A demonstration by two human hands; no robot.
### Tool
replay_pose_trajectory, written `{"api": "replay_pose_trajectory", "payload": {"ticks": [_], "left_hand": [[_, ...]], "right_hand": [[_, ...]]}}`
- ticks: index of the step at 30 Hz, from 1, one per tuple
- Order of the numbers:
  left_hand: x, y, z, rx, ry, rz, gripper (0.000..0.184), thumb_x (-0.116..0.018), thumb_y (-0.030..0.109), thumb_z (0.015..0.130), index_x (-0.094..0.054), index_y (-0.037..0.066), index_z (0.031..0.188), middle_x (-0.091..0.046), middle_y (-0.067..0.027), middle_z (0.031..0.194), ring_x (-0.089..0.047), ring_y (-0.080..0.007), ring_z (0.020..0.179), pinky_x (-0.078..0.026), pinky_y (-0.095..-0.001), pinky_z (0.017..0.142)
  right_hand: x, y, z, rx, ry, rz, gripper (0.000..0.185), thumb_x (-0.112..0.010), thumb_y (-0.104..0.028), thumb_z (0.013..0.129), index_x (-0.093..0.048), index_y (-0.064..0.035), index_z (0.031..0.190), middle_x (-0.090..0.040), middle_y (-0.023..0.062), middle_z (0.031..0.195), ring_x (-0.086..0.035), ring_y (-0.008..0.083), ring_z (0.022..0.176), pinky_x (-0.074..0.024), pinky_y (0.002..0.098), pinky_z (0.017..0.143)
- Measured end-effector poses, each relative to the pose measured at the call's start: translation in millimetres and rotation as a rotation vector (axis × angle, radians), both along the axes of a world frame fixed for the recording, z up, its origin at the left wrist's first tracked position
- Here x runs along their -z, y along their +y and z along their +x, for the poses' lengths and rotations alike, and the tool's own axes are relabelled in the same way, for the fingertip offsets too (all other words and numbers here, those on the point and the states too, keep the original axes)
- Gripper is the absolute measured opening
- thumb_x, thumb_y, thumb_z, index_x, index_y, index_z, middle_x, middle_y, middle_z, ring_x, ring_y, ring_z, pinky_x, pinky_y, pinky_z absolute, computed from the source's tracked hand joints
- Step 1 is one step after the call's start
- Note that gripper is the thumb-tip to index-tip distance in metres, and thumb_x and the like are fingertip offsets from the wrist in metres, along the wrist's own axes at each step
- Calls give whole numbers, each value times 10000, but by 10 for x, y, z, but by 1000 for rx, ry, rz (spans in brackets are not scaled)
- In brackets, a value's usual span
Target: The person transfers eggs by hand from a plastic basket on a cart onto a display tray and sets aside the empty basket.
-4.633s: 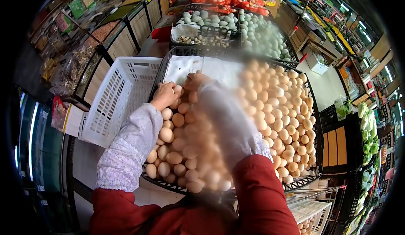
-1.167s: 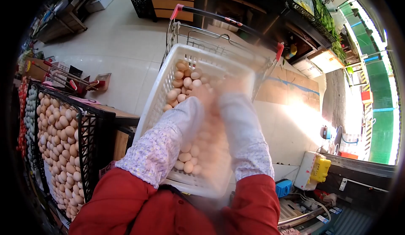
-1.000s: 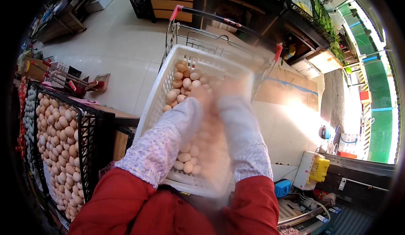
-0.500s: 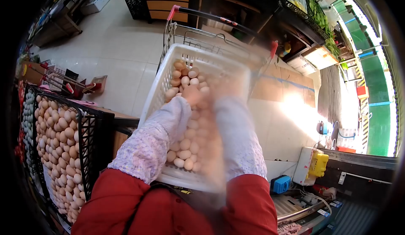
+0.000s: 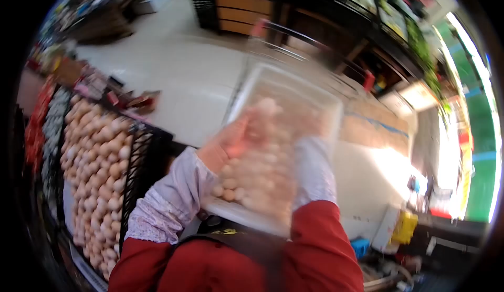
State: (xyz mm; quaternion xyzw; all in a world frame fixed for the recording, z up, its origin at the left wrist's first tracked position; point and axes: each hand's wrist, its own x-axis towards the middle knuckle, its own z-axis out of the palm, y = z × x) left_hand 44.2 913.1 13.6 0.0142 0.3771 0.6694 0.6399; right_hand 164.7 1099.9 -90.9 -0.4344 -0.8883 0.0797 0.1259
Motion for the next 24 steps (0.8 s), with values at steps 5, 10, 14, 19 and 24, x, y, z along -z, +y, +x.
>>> {"api": "replay_pose_trajectory", "payload": {"ticks": [5,10,14,19,24], "left_hand": [[-584,-1246,-99,-141,9,145,365,-523,406,882,-555,93,1069,-609,-39,899,-580,-147,715,-491,-301,663],[-864,-2782,-227,-503,246,111,396,-555,413,851,-531,88,1075,-563,-19,868,-548,-124,747,-465,-262,659],[-977,-4069,-218,-787,506,-94,403,-546,344,885,-506,80,1187,-573,-7,983,-558,-108,784,-486,-282,629],[-1190,-5594,-239,-1155,670,-385,421,-564,395,865,-534,59,1116,-562,-51,942,-553,-140,757,-482,-266,632],[-1213,-7143,-521,-1235,835,-1105,442,-623,496,787,-583,84,944,-554,-14,806,-499,-73,616,-405,-205,497]], "right_hand": [[610,291,146,-16,-251,143,650,-556,-547,788,-441,-144,1285,-433,242,1257,-446,402,1139,-397,489,925],[474,318,42,81,-307,21,760,-541,-601,781,-374,-139,1361,-478,211,1243,-481,379,1124,-408,462,941],[524,439,-4,30,-353,202,739,-546,-605,781,-376,-172,1356,-438,202,1293,-495,389,1109,-417,457,932],[366,592,-12,140,-74,-153,656,-518,-567,825,-387,-195,1350,-399,200,1341,-510,363,1107,-419,438,938],[57,215,-11,-67,257,79,506,-527,-467,868,-582,-43,1138,-643,138,983,-590,289,943,-452,398,834]]}}
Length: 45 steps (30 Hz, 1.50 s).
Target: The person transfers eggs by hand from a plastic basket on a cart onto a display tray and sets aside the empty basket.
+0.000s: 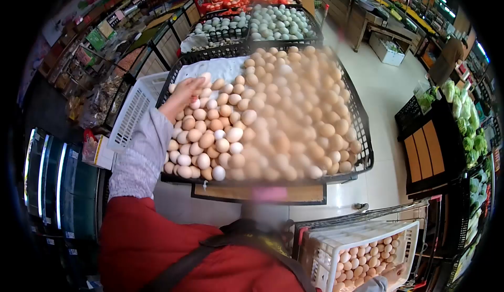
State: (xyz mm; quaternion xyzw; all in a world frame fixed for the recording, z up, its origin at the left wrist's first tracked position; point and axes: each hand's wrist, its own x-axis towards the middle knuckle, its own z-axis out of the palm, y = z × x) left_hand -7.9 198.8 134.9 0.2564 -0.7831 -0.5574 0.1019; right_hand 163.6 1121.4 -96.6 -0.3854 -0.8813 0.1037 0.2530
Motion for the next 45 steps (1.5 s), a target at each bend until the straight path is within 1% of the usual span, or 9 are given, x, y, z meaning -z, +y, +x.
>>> {"api": "replay_pose_trajectory", "payload": {"ticks": [5,9,11,13,19,28,35,42,45], "left_hand": [[256,-1195,-369,-117,-103,-241,485,-671,497,708,-633,41,869,-630,-83,839,-568,-176,754,-463,-301,677],[446,-1668,-645,-112,-146,-663,497,-711,482,622,-651,15,780,-637,-191,905,-572,-302,899,-441,-359,822],[591,-1822,-760,-97,-143,-826,504,-705,475,623,-661,13,819,-623,-234,957,-548,-352,960,-411,-375,907],[740,-2022,-916,-1,-210,-867,506,-697,444,633,-668,1,877,-602,-278,1010,-519,-398,1044,-408,-392,935],[818,-2199,-888,184,-413,-935,550,-628,432,658,-661,2,999,-565,-266,1130,-499,-382,1126,-442,-405,894],[610,-2060,-760,229,-647,-914,575,-517,483,739,-651,29,1066,-467,-200,1269,-456,-383,1149,-361,-455,945],[671,-2068,-453,183,-392,-858,427,-571,469,776,-670,57,830,-520,-188,1092,-535,-348,1024,-423,-392,889],[779,-2260,-445,255,-166,-723,483,-601,351,808,-544,42,1175,-443,-239,1282,-434,-368,1196,-358,-391,991],[794,-2328,-568,315,53,-864,414,-587,307,809,-561,41,1126,-517,-190,1184,-495,-364,1098,-397,-404,944]], "right_hand": [[-1209,-1102,-414,-97,558,-208,324,-493,-245,929,-535,-10,1148,-604,120,1029,-560,252,1002,-423,313,877],[-1552,-1348,-1255,-713,332,778,487,-484,21,816,-397,-38,1291,-531,166,1194,-532,357,1079,-414,361,961],[-1940,-2522,-1786,-746,656,-360,334,-495,-237,903,-534,-47,1175,-555,96,1154,-561,230,1000,-459,315,851],[-2359,-4151,-2072,-996,599,-672,313,-539,-274,881,-618,-13,1034,-586,100,1058,-560,208,951,-440,315,846],[-2216,-7103,-2869,-1447,28,-727,518,-731,-204,749,-519,19,1166,-545,127,1112,-543,197,1013,-442,310,888],[-1458,-9771,-3655,-1849,-96,359,394,-686,-461,681,-637,-186,960,-564,121,988,-617,264,838,-518,390,706],[-1347,-10029,-3643,-1786,-196,338,379,-645,-443,702,-644,-200,993,-585,119,977,-608,280,876,-516,392,742],[-987,-9846,-3996,-2287,-46,467,406,-621,-424,731,-613,-166,1045,-592,141,986,-593,323,888,-484,416,794],[-1960,-9141,-3549,-2081,-257,13,433,-608,-418,763,-591,-141,1096,-599,162,970,-580,364,921,-467,428,817]]}}
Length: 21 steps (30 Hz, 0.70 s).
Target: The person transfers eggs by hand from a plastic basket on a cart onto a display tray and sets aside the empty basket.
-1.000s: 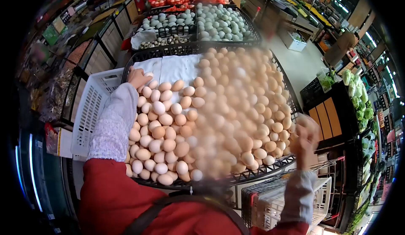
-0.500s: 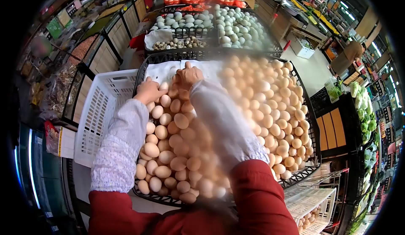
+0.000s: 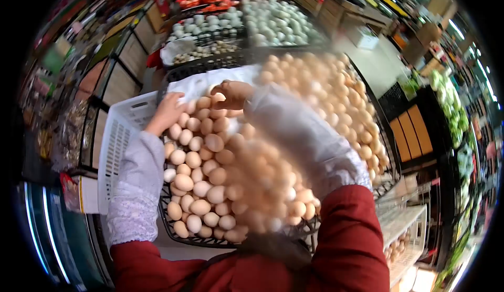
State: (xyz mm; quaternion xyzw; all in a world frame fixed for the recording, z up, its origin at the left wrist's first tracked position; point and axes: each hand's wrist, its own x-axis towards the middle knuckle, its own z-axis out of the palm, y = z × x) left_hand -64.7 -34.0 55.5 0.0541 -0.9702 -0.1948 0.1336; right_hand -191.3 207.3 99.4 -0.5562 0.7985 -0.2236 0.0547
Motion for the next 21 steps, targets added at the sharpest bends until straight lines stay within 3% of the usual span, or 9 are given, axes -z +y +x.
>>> {"api": "replay_pose_trajectory", "payload": {"ticks": [2,6,7,10,14,16,18,19,21], "left_hand": [[-164,139,-98,56,66,29,357,-606,217,810,-563,33,1113,-550,-182,1133,-515,-332,1072,-398,-388,937],[-600,808,-286,230,163,76,311,-612,141,821,-583,50,1117,-595,-105,1091,-547,-224,1031,-412,-327,911],[-703,1064,-307,314,145,186,304,-599,133,837,-577,43,1127,-593,-89,1103,-541,-197,1034,-407,-317,914],[-1066,2005,-278,501,17,416,302,-517,105,911,-524,5,1196,-552,-76,1188,-492,-152,1123,-358,-284,983],[-1385,3315,-225,761,-40,465,269,-536,136,905,-558,14,1144,-585,-62,1138,-511,-137,1079,-382,-274,921],[-1439,3943,-185,847,-67,514,267,-541,137,903,-562,12,1138,-592,-58,1124,-524,-134,1060,-380,-277,926],[-1478,4568,-128,990,-129,561,261,-545,129,899,-565,8,1129,-600,-53,1106,-537,-132,1035,-386,-276,921],[-1465,4893,-97,1055,-152,581,246,-548,112,894,-571,5,1115,-606,-50,1081,-545,-121,1010,-405,-263,897],[-1438,5554,39,1155,-236,624,228,-550,91,888,-576,1,1095,-621,-49,1008,-567,-108,936,-440,-238,833]], "right_hand": [[-352,498,143,-20,-101,121,459,-600,-408,790,-568,-117,1144,-607,172,1016,-574,372,958,-457,429,838],[-862,1939,528,78,-283,66,438,-592,-392,836,-560,-105,1165,-598,155,1124,-584,315,990,-452,412,854],[-960,2360,670,181,-250,103,399,-586,-358,868,-549,-128,1193,-614,116,1106,-603,238,982,-485,373,814],[-973,3836,865,354,-270,-75,388,-609,-324,870,-555,-110,1189,-607,94,1112,-594,203,982,-495,347,828],[-1149,5773,1637,1009,-380,-104,383,-600,-348,874,-570,-92,1157,-621,61,1044,-597,132,874,-504,283,760],[-1000,6634,2025,1282,-366,-152,372,-616,-327,856,-599,-55,1109,-646,58,930,-595,174,801,-491,322,689],[-624,7506,2378,1504,-397,52,328,-574,-318,885,-591,-83,1114,-626,36,952,-582,96,771,-501,247,634],[-424,7759,2526,1537,-428,314,362,-589,-351,864,-595,-80,1104,-629,41,936,-581,105,770,-501,255,616],[47,8196,2851,1661,-583,460,433,-630,-398,810,-601,-68,1089,-638,63,919,-592,150,783,-505,286,624]]}}
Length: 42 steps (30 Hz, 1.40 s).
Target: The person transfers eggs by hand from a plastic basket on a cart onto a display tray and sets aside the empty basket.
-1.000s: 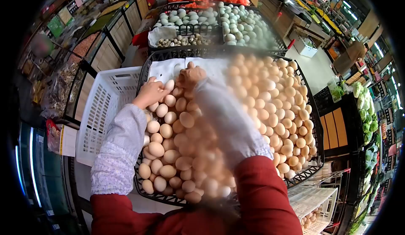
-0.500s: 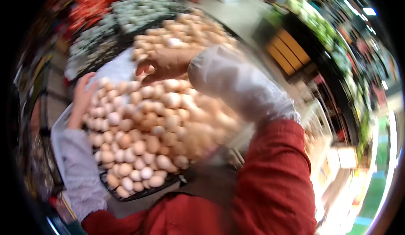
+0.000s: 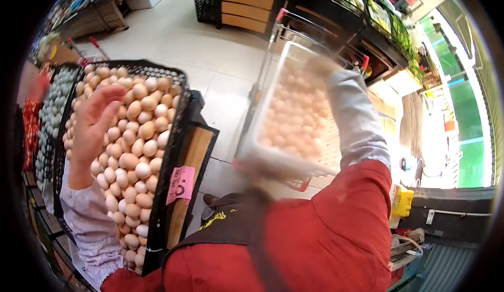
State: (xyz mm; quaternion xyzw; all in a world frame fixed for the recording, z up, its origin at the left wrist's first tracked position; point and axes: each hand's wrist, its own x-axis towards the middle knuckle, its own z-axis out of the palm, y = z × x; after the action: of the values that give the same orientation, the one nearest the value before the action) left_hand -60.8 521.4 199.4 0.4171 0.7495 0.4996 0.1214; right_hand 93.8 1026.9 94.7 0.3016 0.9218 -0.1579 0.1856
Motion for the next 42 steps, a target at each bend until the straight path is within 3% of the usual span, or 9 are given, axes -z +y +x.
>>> {"api": "replay_pose_trajectory", "payload": {"ticks": [3,12,15,20,25,31,35,37,42], "left_hand": [[142,944,167,198,-89,-72,218,-565,93,874,-584,-9,1066,-635,-49,932,-584,-108,858,-461,-235,773],[1355,3216,753,555,-88,-323,264,-597,194,857,-595,5,1041,-624,-64,887,-578,-117,732,-470,-256,669],[1750,3741,948,627,-70,-404,292,-608,222,828,-602,16,1035,-619,-132,948,-601,-199,785,-478,-300,712],[2669,4381,1141,442,6,-640,407,-608,353,779,-607,59,1060,-535,-257,1107,-516,-353,1017,-422,-394,869],[2792,4651,1372,302,113,-753,473,-579,408,788,-558,134,1173,-533,-238,1143,-488,-372,1066,-370,-430,925],[3213,4853,1323,347,144,-818,532,-595,432,761,-543,151,1209,-531,-227,1186,-472,-346,1140,-391,-413,929],[3078,4888,1316,333,-185,-800,538,-632,384,730,-551,95,1177,-533,-182,1200,-512,-294,1103,-429,-377,893],[3028,4900,1322,319,-265,-820,499,-657,332,718,-575,48,1120,-534,-158,1189,-544,-257,1056,-463,-355,847],[3162,4928,1286,303,-165,-821,612,-664,454,699,-564,99,1188,-533,-240,1202,-498,-310,1139,-389,-357,947]], "right_hand": [[1474,1020,493,-102,97,93,520,-690,-419,710,-611,-45,1063,-645,129,946,-614,281,829,-501,359,729],[1931,842,837,422,735,-473,538,-689,-396,676,-566,-68,1085,-514,179,1163,-512,355,1070,-438,402,900],[1374,550,881,-31,65,141,546,-693,-295,655,-540,-68,1127,-508,200,1152,-515,359,1069,-453,394,890],[1659,856,895,-113,110,119,474,-731,-247,580,-560,-68,983,-517,200,1041,-539,381,990,-472,411,841],[2252,1084,857,0,252,152,431,-710,-243,617,-577,-106,1003,-513,163,1071,-545,322,992,-484,418,799],[1588,694,780,-381,-451,429,348,-462,-220,884,-557,-228,1219,-510,24,1275,-468,170,1185,-394,342,913],[1492,657,808,-521,-506,429,346,-446,-211,890,-551,-236,1220,-503,9,1261,-445,169,1192,-377,337,907],[1760,719,865,-484,-259,557,248,-503,-337,830,-705,-249,945,-611,-61,1052,-472,157,1067,-322,360,839],[1934,892,789,-270,-307,298,301,-496,-330,842,-619,-210,1089,-556,16,1153,-463,202,1128,-363,366,902]]}}
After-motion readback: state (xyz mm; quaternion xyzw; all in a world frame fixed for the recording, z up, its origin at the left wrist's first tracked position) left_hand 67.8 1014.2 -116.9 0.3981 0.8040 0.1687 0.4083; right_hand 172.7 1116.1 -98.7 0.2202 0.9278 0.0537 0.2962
